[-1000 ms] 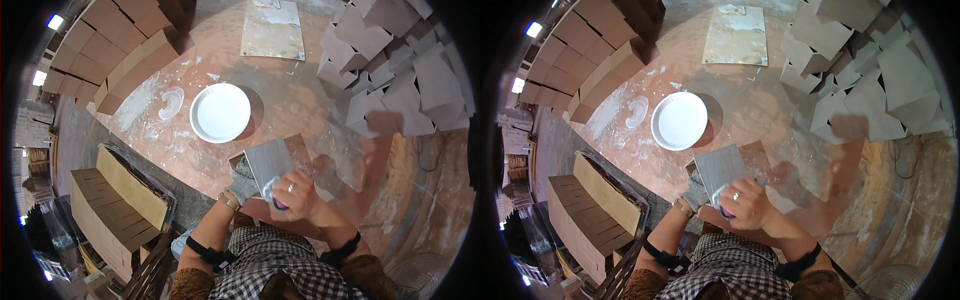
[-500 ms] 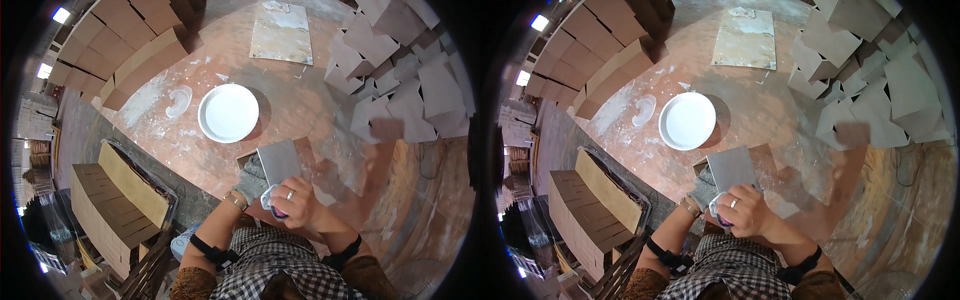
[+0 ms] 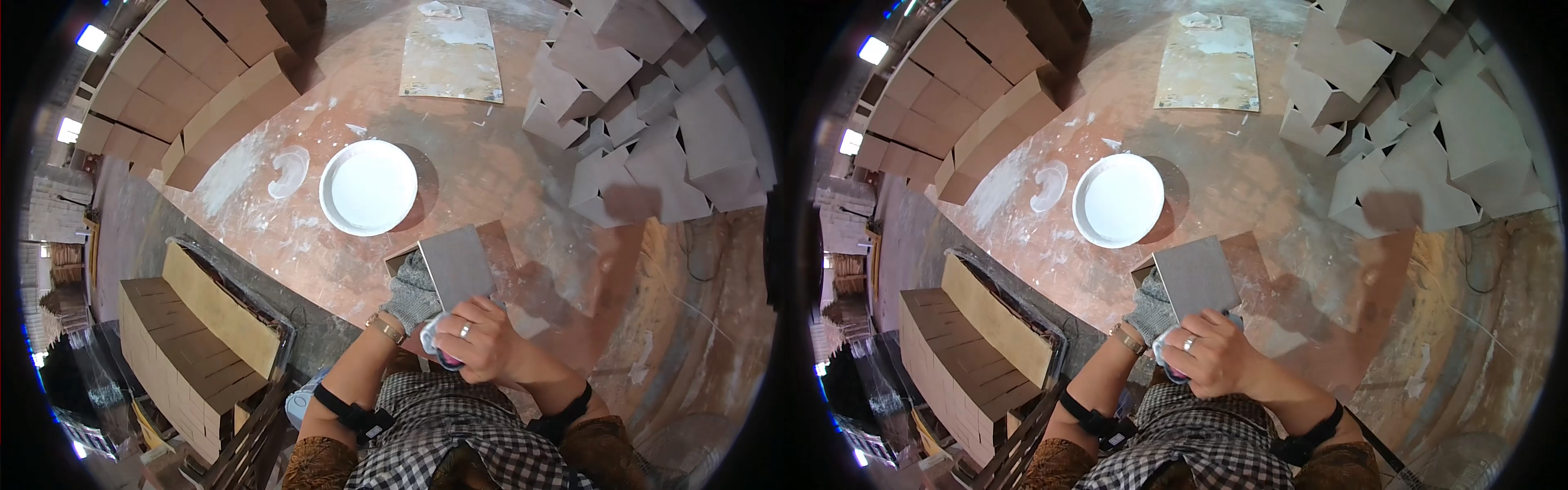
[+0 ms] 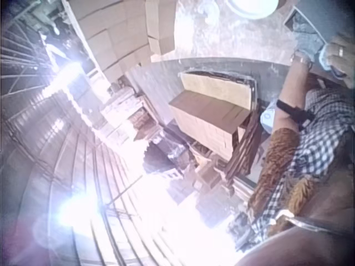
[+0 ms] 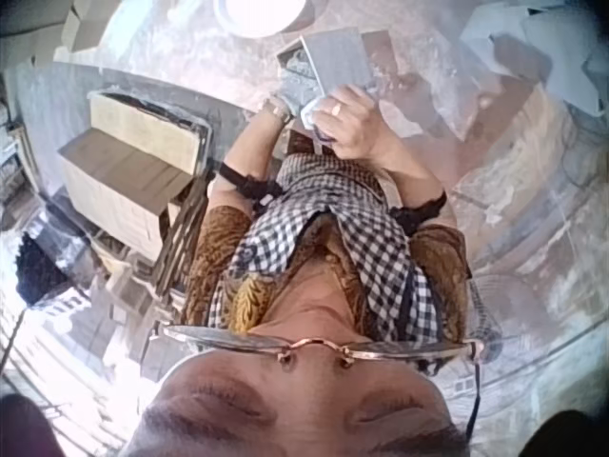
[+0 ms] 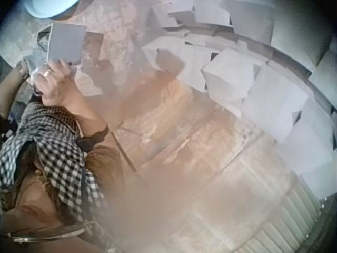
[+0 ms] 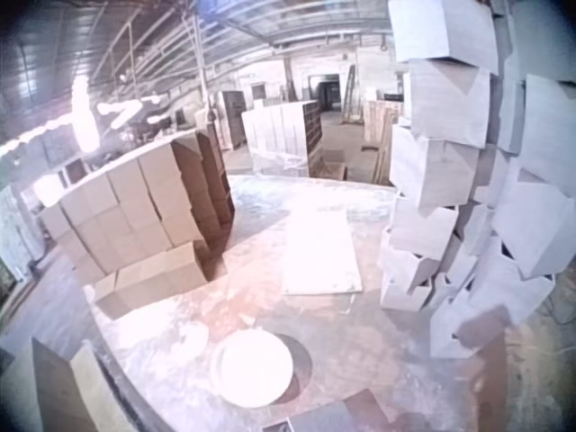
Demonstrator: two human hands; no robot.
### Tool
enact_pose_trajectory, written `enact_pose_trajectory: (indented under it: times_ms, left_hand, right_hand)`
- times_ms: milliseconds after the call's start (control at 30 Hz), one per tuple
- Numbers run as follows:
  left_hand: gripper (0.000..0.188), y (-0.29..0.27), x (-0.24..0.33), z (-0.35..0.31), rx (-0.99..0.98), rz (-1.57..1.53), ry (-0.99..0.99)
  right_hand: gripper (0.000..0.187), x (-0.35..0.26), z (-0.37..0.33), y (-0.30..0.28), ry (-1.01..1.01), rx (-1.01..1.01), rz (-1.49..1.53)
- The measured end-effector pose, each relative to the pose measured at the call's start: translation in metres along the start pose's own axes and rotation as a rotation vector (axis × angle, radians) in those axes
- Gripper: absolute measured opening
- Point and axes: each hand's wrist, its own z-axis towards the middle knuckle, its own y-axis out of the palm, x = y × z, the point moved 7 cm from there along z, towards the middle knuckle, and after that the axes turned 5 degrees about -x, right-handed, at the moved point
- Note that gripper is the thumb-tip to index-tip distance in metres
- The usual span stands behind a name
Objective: Polishing the edges and surfaces of small wooden or cardboard boxes using a cloth and liquid.
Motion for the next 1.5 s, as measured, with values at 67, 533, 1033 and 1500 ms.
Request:
enact_pose_trajectory:
  times_ms: [67, 533, 1033, 1500]
  left_hand:
    - [0.059, 0.003, 0.004, 0.006, -0.09, 0.355, -0.045]
    - [0.057, -0.002, -0.007, -0.009, -0.058, -0.049, 0.138]
    - [0.059, -0.029, -0.001, -0.043, 0.019, 0.264, 0.067]
    - [0.039, 0.001, 0.033, 0.001, -0.204, 0.795, -0.105]
  right_hand:
    - [0.023, 0.003, -0.012, -0.007, 0.108, -0.034, 0.139]
    - [0.02, 0.115, -0.012, -0.043, 0.35, 0.444, 0.301]
    - [0.016, 0.004, -0.058, -0.001, 0.315, 0.159, 0.647]
    - [0.018, 0.108, 0.003, -0.014, 0.429, 0.331, 0.389]
